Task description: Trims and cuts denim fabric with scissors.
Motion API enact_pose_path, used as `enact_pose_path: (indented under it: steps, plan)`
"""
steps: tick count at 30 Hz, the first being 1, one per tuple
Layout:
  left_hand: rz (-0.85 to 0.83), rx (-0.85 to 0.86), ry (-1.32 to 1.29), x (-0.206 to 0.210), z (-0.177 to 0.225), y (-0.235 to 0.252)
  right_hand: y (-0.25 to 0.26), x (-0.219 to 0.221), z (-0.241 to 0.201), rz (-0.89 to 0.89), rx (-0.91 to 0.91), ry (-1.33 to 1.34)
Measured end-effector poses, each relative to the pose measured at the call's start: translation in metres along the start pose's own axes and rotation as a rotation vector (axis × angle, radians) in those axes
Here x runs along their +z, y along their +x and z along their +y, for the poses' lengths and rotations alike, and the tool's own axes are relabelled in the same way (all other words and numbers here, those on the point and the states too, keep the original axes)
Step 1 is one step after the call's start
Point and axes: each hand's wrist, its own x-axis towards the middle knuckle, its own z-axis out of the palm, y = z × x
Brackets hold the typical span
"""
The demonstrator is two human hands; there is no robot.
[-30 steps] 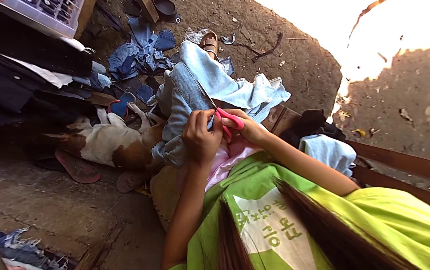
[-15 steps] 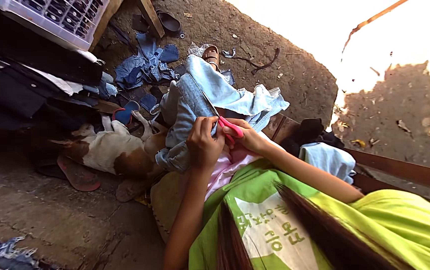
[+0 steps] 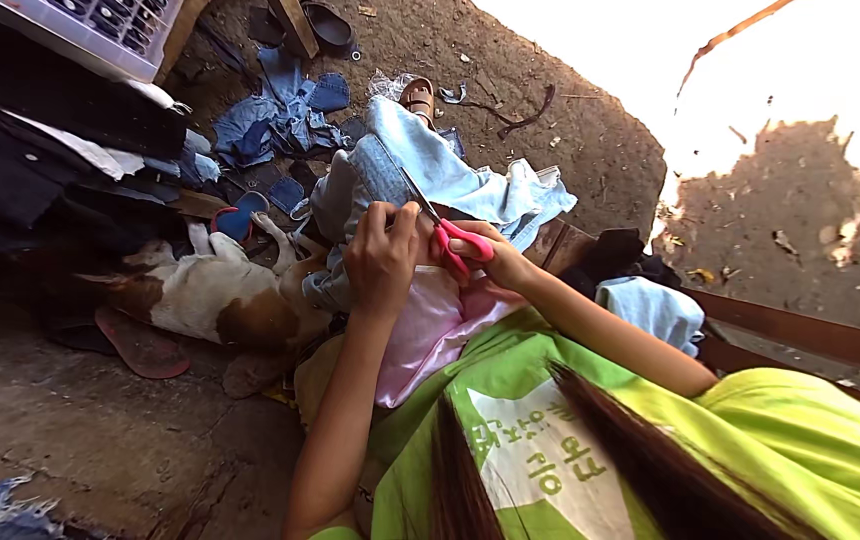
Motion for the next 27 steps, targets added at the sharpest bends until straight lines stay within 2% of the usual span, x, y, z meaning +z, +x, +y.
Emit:
enact_pose_path:
  steps: [7, 18, 27]
  plan:
    - [0.104, 0.041, -0.132, 0.002, -0.001, -0.004, 0.000, 0.008, -0.006, 0.015, -0.025, -0.072]
    - [0.076, -0.037, -0.097, -0.003, 0.017, -0.013, -0.021, 0.007, -0.001, -0.017, 0.027, -0.041]
    - [0.149, -0.078, -0.090, 0.007, 0.017, -0.022, -0.027, 0.002, -0.004, -0.008, 0.050, -0.136]
